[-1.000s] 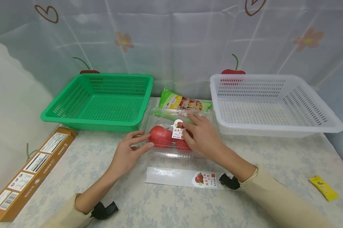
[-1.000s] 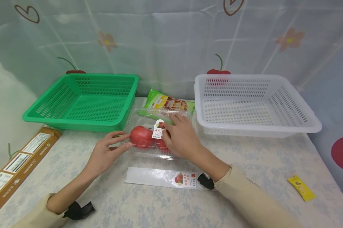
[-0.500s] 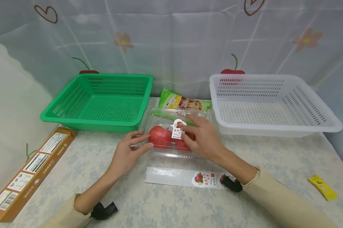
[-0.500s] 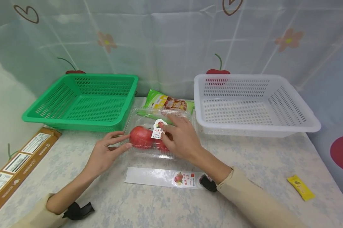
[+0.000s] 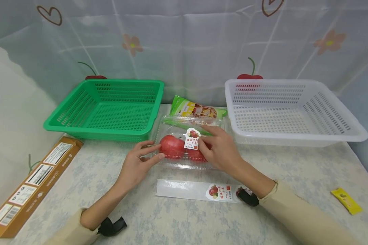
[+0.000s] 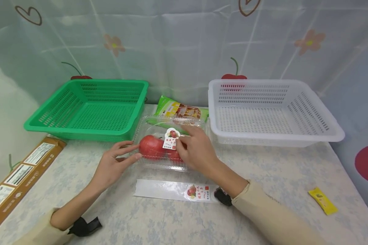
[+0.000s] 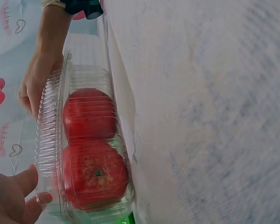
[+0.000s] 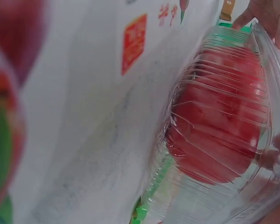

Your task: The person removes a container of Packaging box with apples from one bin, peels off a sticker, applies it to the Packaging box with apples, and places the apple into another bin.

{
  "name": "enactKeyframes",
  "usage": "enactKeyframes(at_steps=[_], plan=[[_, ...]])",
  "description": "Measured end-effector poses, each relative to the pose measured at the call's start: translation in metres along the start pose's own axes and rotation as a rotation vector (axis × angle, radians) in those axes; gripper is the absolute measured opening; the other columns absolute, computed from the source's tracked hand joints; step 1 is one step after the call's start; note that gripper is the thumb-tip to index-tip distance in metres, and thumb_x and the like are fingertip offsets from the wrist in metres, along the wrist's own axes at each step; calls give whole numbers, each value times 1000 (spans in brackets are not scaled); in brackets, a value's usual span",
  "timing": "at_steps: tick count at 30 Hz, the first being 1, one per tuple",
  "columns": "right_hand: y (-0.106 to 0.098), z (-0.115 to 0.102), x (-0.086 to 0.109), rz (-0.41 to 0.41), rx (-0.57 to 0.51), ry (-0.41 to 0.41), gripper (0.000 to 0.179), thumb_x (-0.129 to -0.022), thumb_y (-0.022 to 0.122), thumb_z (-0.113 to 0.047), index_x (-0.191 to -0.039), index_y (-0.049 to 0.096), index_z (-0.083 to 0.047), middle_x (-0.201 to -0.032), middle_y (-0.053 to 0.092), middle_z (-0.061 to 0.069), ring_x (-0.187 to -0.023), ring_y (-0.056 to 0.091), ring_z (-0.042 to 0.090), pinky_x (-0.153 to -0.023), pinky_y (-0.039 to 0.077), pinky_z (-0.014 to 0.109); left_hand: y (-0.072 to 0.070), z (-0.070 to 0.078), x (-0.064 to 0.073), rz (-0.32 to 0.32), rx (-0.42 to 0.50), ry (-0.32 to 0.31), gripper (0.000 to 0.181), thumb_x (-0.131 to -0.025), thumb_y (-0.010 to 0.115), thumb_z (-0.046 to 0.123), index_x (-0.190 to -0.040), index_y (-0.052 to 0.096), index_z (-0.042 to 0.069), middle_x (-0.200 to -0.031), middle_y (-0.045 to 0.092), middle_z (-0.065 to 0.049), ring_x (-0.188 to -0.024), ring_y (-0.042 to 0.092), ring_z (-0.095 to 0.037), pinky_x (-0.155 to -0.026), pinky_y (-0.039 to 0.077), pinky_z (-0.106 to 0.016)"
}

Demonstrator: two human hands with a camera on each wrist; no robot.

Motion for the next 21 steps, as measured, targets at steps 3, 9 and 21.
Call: enactKeyframes(at_steps=[3,9,21], plan=[[0,0,2,31,-10,-36,23,-87,61,-11,-71,77,-5,-107,71,16,-108,63,29,-93,49,44,0,0,1,3,4,-4,39,-88,77,23,-123,70,6,-136,52,-9,-128,45,-26,-87,52,-45],[0,-1,3,10,-41,-21,16,-85,66,-13,-81,80,-5,-115,69,16,-109,62,30,-92,49,45,0,0,1,3,12,-6,40,-88,77,23,-123,70,6,-136,53,-9,-128,46,-26,-87,52,-45],[-2,3,3,-26,-161,-37,18,-84,69,-12,-70,79,-9,-124,66,14,-118,57,32,-99,43,49,0,0,0,-1,24,-4,41,-88,77,25,-123,70,5,-137,52,-9,-128,45,-27,-87,51,-47]])
Point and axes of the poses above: each hand's wrist, its own x-axis away from the middle knuckle, its own y-axis out of the palm, z = x × y, the point moved 2 cm from there along -x, towards the middle knuckle
